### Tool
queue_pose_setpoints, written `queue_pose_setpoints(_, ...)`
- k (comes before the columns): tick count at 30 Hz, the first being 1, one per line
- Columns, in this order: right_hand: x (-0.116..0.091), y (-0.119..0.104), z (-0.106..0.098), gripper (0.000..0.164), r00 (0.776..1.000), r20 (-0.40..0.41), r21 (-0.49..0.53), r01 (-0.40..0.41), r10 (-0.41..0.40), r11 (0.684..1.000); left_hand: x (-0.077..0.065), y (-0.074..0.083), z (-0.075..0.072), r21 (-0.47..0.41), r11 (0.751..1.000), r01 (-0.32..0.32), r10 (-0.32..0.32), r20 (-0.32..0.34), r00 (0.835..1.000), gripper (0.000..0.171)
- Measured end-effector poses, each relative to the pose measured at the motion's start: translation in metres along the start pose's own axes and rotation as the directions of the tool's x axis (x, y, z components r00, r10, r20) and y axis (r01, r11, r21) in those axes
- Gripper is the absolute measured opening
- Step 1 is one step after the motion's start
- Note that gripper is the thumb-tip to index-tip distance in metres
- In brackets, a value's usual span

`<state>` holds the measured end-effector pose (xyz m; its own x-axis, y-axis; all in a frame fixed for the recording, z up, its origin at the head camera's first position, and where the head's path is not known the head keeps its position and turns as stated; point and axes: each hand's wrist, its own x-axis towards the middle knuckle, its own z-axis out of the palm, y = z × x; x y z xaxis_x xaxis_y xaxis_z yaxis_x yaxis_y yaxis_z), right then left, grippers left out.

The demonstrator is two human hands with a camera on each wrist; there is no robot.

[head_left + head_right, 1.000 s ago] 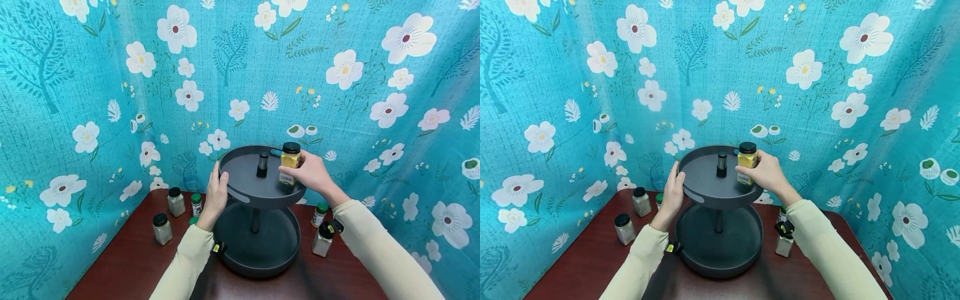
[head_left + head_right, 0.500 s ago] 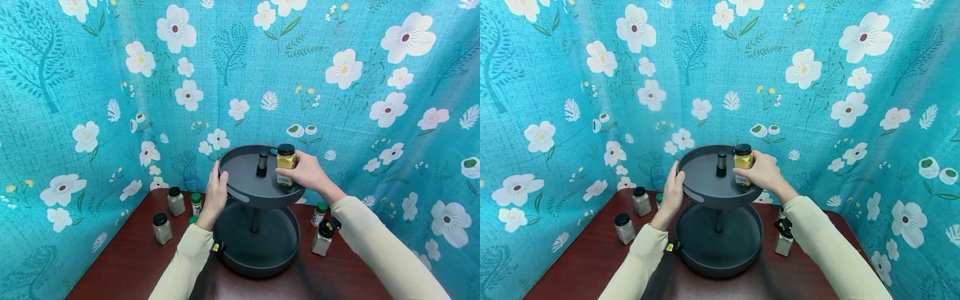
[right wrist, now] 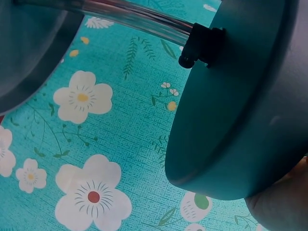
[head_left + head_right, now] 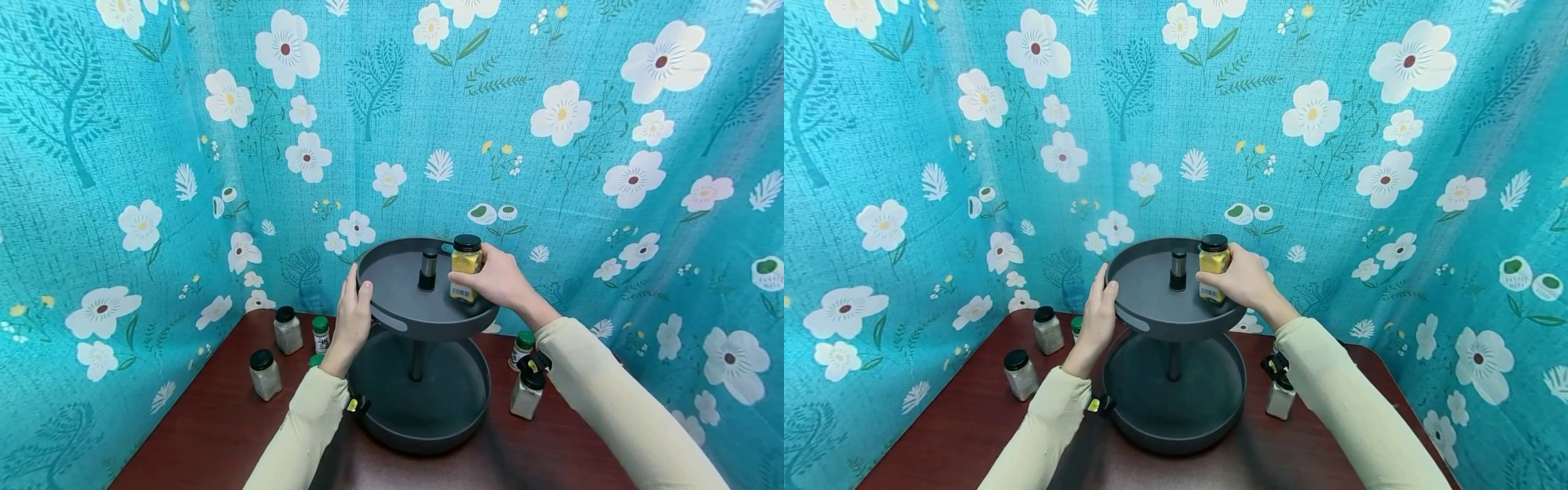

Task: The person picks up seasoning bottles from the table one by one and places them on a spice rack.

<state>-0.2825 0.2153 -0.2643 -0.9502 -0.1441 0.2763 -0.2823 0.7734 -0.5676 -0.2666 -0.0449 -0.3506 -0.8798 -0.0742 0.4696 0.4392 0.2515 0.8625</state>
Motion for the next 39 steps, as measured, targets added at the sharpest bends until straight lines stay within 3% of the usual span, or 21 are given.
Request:
queue_pose_setpoints(15, -0.002, 0.0, -0.005, 0.068, 0.998, 0.047, 0.031, -0.046, 0.045, 0.998, -0.002, 0.0, 0.0, 0.015, 1.0, 0.004, -0.004, 0.004, 1.0, 0.059)
queue_pose_setpoints(34, -0.007, 0.002, -0.014, 0.069, 0.998, 0.007, 0.103, -0.06, 0.06, 0.993, 0.007, 0.007, -0.007, 0.02, 1.0, 0.012, -0.013, 0.056, 0.998, 0.058)
queue_pose_setpoints(39, -0.013, 0.006, -0.019, 0.085, 0.996, 0.03, 0.151, -0.093, 0.089, 0.984, 0.007, 0.005, -0.01, 0.002, 0.999, 0.034, -0.034, 0.086, 0.996, 0.06)
